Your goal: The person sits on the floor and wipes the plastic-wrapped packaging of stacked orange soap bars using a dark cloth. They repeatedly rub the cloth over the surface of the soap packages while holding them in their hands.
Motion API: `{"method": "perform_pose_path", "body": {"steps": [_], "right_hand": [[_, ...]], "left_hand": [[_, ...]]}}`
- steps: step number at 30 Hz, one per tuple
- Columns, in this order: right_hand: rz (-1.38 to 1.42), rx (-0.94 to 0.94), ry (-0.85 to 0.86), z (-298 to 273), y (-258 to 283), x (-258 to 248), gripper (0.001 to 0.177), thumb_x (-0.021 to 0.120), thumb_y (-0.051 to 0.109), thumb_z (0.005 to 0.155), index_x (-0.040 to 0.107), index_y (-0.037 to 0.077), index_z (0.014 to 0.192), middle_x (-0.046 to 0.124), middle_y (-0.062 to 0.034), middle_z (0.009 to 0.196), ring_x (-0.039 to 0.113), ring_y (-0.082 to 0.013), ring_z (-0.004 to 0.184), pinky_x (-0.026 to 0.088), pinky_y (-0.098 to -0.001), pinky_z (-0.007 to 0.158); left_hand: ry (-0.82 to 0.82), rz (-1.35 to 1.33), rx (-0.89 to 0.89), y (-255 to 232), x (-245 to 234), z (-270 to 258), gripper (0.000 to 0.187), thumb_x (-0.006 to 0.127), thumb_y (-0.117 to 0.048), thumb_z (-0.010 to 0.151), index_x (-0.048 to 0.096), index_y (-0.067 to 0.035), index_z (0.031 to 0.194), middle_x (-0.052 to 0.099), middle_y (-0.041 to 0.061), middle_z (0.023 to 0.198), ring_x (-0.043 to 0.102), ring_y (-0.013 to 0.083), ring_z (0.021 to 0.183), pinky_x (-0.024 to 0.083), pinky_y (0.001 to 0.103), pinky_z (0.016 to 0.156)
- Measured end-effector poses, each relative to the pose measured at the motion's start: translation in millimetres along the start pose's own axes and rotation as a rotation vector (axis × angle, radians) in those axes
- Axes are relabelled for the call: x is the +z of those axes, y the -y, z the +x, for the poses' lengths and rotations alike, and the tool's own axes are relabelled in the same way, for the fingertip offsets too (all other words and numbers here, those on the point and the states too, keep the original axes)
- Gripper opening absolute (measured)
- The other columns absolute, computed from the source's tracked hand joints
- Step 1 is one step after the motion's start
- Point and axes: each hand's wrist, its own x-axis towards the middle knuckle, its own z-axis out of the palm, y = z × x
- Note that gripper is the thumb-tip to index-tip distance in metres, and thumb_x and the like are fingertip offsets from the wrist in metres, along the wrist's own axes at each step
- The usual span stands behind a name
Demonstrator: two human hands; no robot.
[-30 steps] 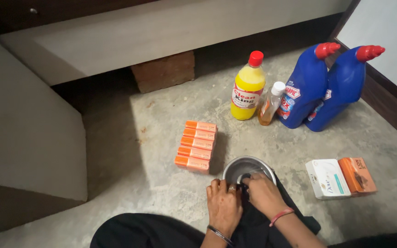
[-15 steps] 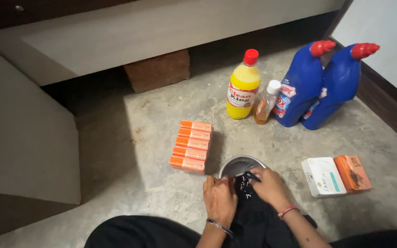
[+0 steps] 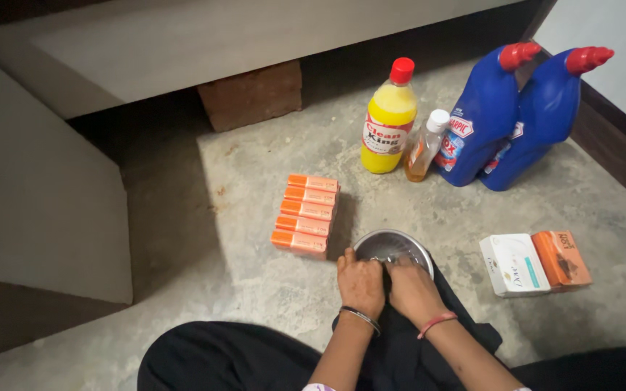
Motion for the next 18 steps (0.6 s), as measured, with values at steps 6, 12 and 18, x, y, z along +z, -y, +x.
{"method": "perform_pose_path", "body": {"steps": [6,12,18], "right_hand": [[0.386,0.225,-0.048,9,-31,5,0.032,0.079,0.008,0.075,0.076,0.006,0.107,0.076,-0.0143,0.108,0.072,-0.0337,0.102,0.055,-0.0412,0.089],[1.343,0.460,0.039,4,-37,-7,0.028,0.068,-0.007,0.083,0.074,-0.003,0.110,0.078,-0.0097,0.099,0.071,-0.0161,0.087,0.055,-0.0291,0.082],[1.638,0.563,0.089,-10,-14,-27,0.036,0.058,0.002,0.088,0.071,0.000,0.121,0.073,-0.0089,0.107,0.069,-0.0166,0.095,0.055,-0.0293,0.086]], "left_hand": [[0.063,-0.421,-0.199,1,-26,-11,0.014,0.072,-0.015,0.086,0.080,-0.006,0.095,0.073,0.022,0.090,0.064,0.0395,0.098,0.049,0.048,0.091],[0.132,-0.519,-0.204,-1,-35,-21,0.031,0.078,-0.013,0.081,0.073,-0.001,0.109,0.073,0.021,0.093,0.064,0.0390,0.099,0.052,0.047,0.089],[0.044,-0.713,-0.358,-5,-34,-23,0.015,0.076,-0.015,0.086,0.078,-0.004,0.096,0.075,0.019,0.082,0.073,0.0335,0.082,0.057,0.042,0.076]]}}
